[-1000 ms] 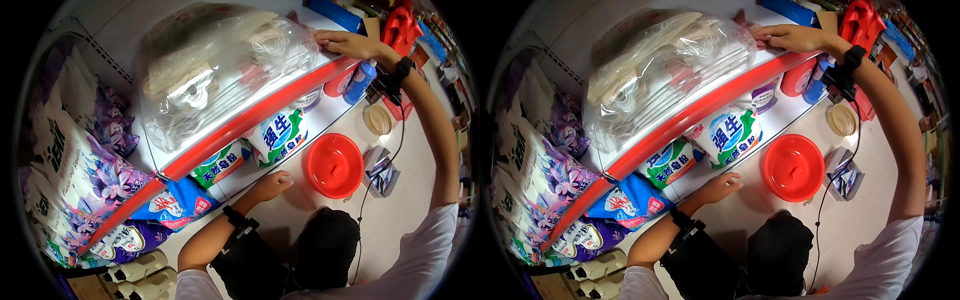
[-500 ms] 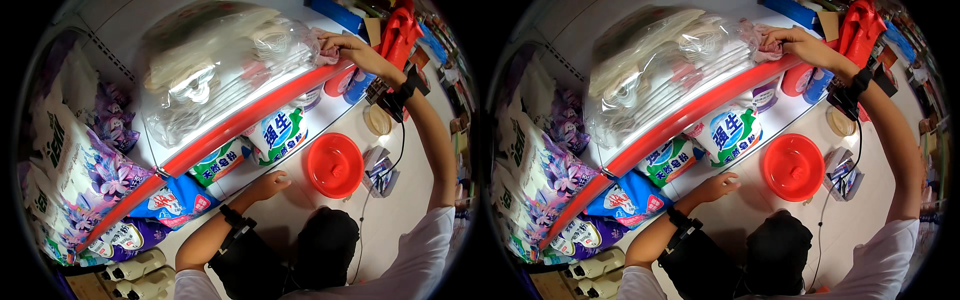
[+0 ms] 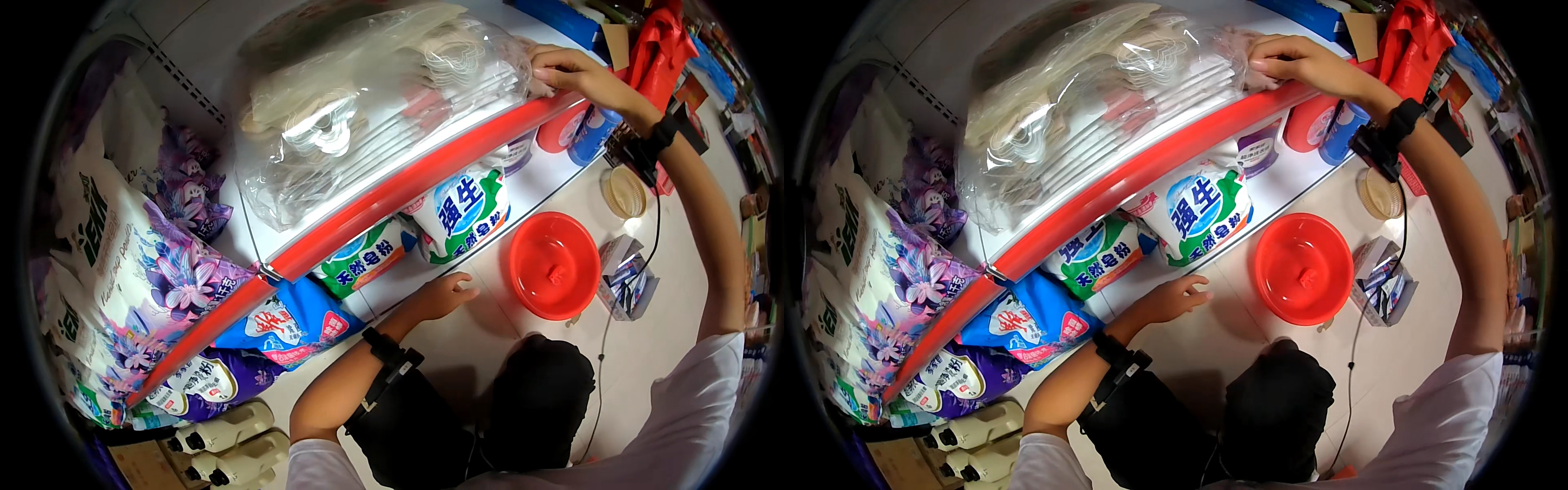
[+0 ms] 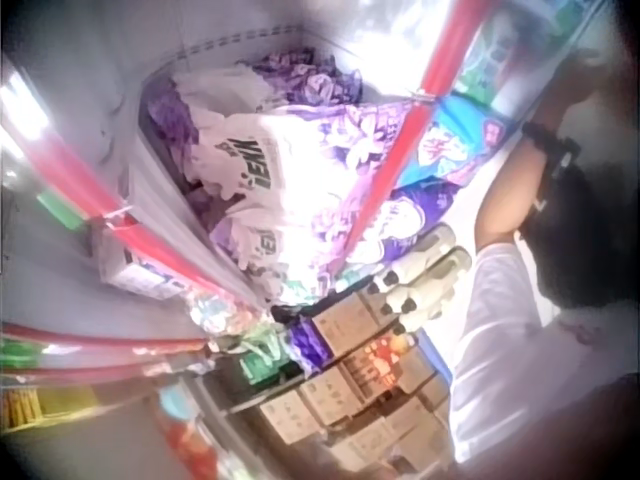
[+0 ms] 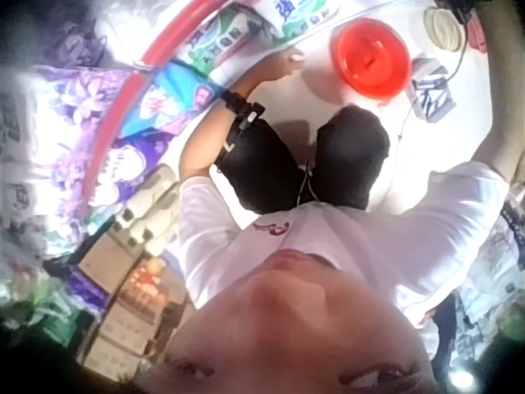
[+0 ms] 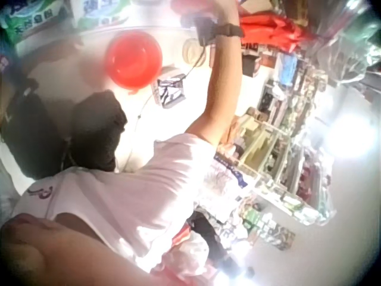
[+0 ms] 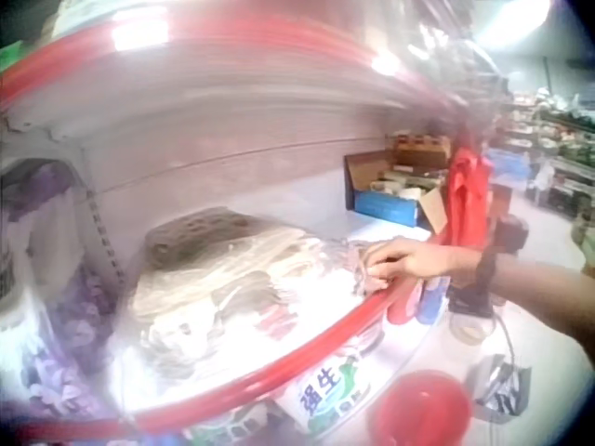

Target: The person wipes grocery store shelves with a cloth and organizes various packaged items, including bags of laundry detergent, plastic bags, and boxed snacks.

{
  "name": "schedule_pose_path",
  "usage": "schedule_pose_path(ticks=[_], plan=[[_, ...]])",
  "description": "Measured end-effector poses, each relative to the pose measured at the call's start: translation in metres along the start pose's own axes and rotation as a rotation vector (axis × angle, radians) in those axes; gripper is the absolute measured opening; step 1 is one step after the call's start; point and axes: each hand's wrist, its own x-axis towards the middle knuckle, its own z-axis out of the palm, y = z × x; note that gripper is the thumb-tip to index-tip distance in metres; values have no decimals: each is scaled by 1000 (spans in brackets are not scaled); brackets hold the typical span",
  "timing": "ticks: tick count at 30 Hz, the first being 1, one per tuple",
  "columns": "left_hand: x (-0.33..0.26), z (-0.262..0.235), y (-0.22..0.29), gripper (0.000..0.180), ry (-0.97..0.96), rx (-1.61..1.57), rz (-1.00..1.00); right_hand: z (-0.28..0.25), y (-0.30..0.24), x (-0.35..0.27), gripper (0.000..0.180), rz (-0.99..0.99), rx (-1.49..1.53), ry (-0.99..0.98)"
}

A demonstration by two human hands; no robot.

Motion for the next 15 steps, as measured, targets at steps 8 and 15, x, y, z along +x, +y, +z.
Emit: schedule_pose_path(ticks=[8, 15], plan=[[3, -2, 14, 63, -70, -12, -24, -42, 82, -33, 20, 93, -160, 231], [4, 0, -4, 66, -111, -7, -89, 0, 7, 0, 30, -37, 8, 130]])
